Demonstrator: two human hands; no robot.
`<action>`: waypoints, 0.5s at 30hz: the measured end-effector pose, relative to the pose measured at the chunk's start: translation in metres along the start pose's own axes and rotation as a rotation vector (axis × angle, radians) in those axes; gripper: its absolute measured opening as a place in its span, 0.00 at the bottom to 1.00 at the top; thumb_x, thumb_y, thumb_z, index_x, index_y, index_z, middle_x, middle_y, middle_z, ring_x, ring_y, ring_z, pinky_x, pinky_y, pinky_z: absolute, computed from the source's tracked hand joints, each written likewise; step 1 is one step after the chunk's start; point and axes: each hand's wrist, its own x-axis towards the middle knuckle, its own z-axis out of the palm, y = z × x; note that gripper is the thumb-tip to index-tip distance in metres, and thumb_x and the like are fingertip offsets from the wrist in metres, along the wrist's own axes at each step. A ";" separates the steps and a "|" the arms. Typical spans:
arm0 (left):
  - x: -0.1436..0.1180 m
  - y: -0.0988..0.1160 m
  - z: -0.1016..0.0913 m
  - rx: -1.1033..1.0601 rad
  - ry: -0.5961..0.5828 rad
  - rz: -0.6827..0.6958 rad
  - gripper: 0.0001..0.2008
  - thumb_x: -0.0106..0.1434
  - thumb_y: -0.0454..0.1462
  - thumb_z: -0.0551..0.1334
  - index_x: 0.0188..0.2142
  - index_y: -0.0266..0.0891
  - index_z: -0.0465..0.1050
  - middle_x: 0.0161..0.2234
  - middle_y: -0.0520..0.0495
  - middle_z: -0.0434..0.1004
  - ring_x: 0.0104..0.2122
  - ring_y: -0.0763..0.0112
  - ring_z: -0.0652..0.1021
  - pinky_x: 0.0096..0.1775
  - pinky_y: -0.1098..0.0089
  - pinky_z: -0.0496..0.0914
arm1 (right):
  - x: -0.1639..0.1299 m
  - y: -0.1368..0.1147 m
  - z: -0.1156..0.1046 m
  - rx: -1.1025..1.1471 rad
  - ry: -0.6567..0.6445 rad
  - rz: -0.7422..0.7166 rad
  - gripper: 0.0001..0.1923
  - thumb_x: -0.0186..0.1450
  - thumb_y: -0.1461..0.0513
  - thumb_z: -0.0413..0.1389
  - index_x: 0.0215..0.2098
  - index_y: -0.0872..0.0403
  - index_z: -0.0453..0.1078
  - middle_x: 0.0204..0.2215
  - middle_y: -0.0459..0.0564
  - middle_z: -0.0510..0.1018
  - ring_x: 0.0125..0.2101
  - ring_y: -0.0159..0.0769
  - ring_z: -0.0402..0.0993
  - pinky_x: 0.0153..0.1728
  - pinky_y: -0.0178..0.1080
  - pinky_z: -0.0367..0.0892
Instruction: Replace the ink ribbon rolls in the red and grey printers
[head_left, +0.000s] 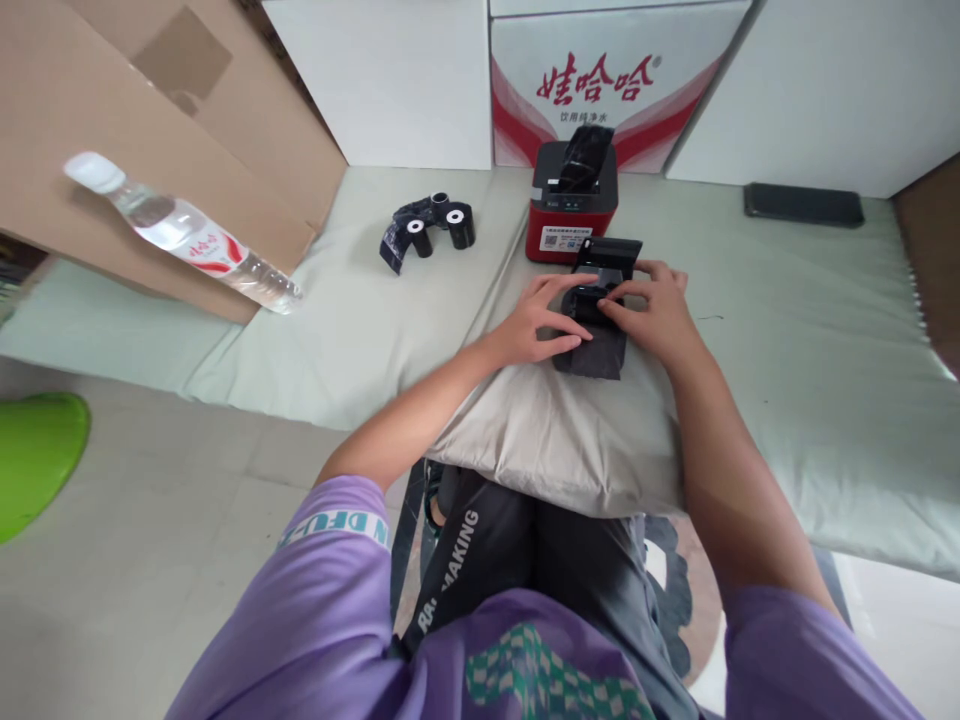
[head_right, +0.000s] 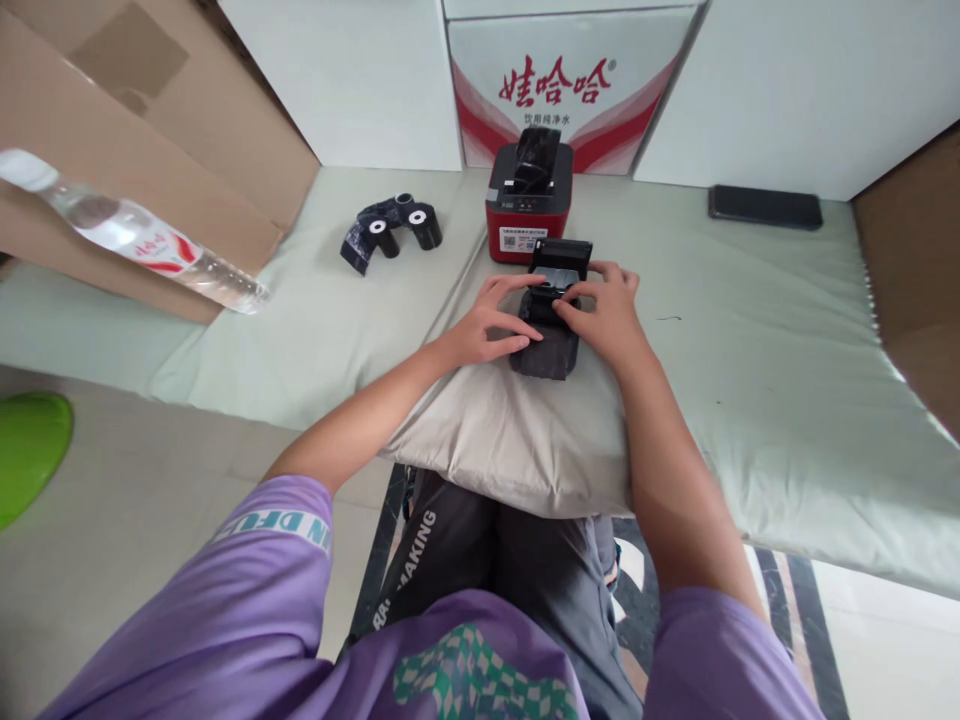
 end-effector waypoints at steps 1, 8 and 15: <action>0.000 0.000 0.000 -0.001 0.000 -0.008 0.23 0.72 0.59 0.58 0.43 0.54 0.89 0.73 0.47 0.66 0.71 0.47 0.64 0.72 0.37 0.57 | 0.000 0.000 -0.001 -0.012 -0.025 -0.003 0.08 0.64 0.54 0.65 0.38 0.48 0.83 0.64 0.58 0.71 0.69 0.64 0.59 0.67 0.69 0.59; 0.001 -0.006 0.003 -0.041 0.018 0.028 0.24 0.73 0.58 0.57 0.44 0.51 0.89 0.71 0.45 0.68 0.69 0.49 0.68 0.70 0.40 0.63 | 0.006 0.007 -0.007 -0.013 -0.104 0.003 0.15 0.55 0.51 0.73 0.38 0.47 0.85 0.66 0.54 0.73 0.69 0.72 0.55 0.66 0.75 0.58; 0.003 -0.004 0.001 -0.058 0.009 0.016 0.24 0.72 0.59 0.57 0.44 0.52 0.89 0.71 0.45 0.69 0.67 0.49 0.69 0.69 0.38 0.64 | 0.015 -0.003 0.001 -0.107 -0.113 0.029 0.17 0.51 0.50 0.76 0.35 0.48 0.83 0.56 0.61 0.76 0.68 0.80 0.52 0.62 0.80 0.57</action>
